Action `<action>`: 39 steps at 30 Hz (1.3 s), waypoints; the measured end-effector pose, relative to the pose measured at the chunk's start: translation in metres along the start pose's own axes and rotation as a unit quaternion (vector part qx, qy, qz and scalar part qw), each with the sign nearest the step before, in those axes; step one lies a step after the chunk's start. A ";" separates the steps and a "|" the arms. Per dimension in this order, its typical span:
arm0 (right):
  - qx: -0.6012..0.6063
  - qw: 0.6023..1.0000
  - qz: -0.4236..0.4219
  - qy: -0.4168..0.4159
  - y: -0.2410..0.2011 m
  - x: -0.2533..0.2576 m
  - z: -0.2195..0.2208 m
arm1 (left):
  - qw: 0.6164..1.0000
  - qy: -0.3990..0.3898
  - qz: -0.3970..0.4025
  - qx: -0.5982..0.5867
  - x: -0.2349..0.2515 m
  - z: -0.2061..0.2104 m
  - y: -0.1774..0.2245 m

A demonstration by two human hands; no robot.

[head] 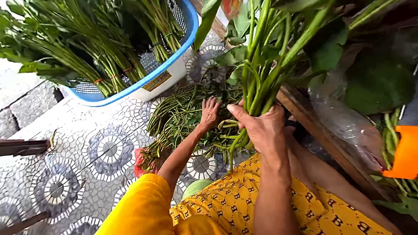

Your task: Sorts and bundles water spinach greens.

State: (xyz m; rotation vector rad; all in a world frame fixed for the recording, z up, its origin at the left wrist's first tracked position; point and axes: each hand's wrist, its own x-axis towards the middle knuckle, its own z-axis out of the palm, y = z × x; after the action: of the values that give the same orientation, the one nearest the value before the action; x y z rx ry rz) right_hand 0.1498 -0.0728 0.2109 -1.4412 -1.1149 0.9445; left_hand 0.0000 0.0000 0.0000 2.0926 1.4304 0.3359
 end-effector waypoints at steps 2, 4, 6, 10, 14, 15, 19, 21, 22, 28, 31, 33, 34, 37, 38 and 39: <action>-0.012 1.000 0.011 -0.010 -0.002 0.001 -0.004 | 0.992 0.109 -0.066 0.015 -0.026 0.013 -0.059; -0.001 1.000 0.000 -0.006 -0.002 0.001 -0.007 | 0.980 0.075 -0.182 0.034 -0.040 0.004 -0.109; 0.016 1.000 -0.017 -0.009 0.000 0.002 -0.009 | 0.977 0.029 -0.208 0.045 -0.054 -0.018 -0.135; 0.082 0.996 -0.038 0.007 0.016 0.013 0.005 | 0.982 0.108 -0.153 -0.037 -0.085 -0.081 -0.129; 0.074 0.997 0.018 -0.025 0.009 0.002 0.024 | 0.959 0.179 -0.170 -0.139 -0.097 -0.118 -0.109; 0.068 0.997 0.033 -0.024 0.009 0.002 0.029 | 0.953 0.187 -0.175 -0.162 -0.099 -0.122 -0.105; 0.041 0.998 0.043 -0.007 0.003 0.002 0.034 | 0.947 0.190 -0.173 -0.194 -0.095 -0.124 -0.092; 0.018 1.000 0.009 0.000 0.008 0.007 0.023 | 0.951 0.168 -0.189 -0.180 -0.083 -0.108 -0.089; 0.021 0.999 -0.015 0.021 0.017 0.016 0.020 | 0.952 0.165 -0.189 -0.173 -0.076 -0.097 -0.083; 0.026 0.996 -0.051 0.072 0.033 0.032 0.002 | 0.983 0.064 -0.082 -0.151 -0.073 -0.006 -0.033; 0.021 0.996 -0.048 0.070 0.034 0.032 0.004 | 0.984 -0.051 -0.167 -0.028 -0.072 0.043 -0.044; 0.018 0.996 -0.046 0.069 0.032 0.033 0.006 | 0.972 -0.113 -0.208 -0.008 -0.080 0.042 -0.047; 0.020 0.996 -0.044 0.069 0.031 0.033 0.006 | 0.970 -0.124 -0.208 -0.021 -0.086 0.034 -0.047; 0.044 0.996 -0.043 0.070 0.029 0.033 0.006 | 0.964 -0.049 -0.207 -0.160 -0.102 -0.009 -0.055; 0.048 0.996 -0.044 0.068 0.029 0.033 0.006 | 0.953 -0.025 -0.218 -0.210 -0.107 -0.027 -0.056; 0.051 0.996 -0.046 0.065 0.029 0.033 0.006 | 0.940 -0.015 -0.231 -0.249 -0.113 -0.045 -0.056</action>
State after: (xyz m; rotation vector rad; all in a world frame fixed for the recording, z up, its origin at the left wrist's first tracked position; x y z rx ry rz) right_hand 0.1573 -0.0401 0.1816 -1.3369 -1.0138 0.8198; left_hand -0.1103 -0.0741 0.0164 1.3119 1.5676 0.4191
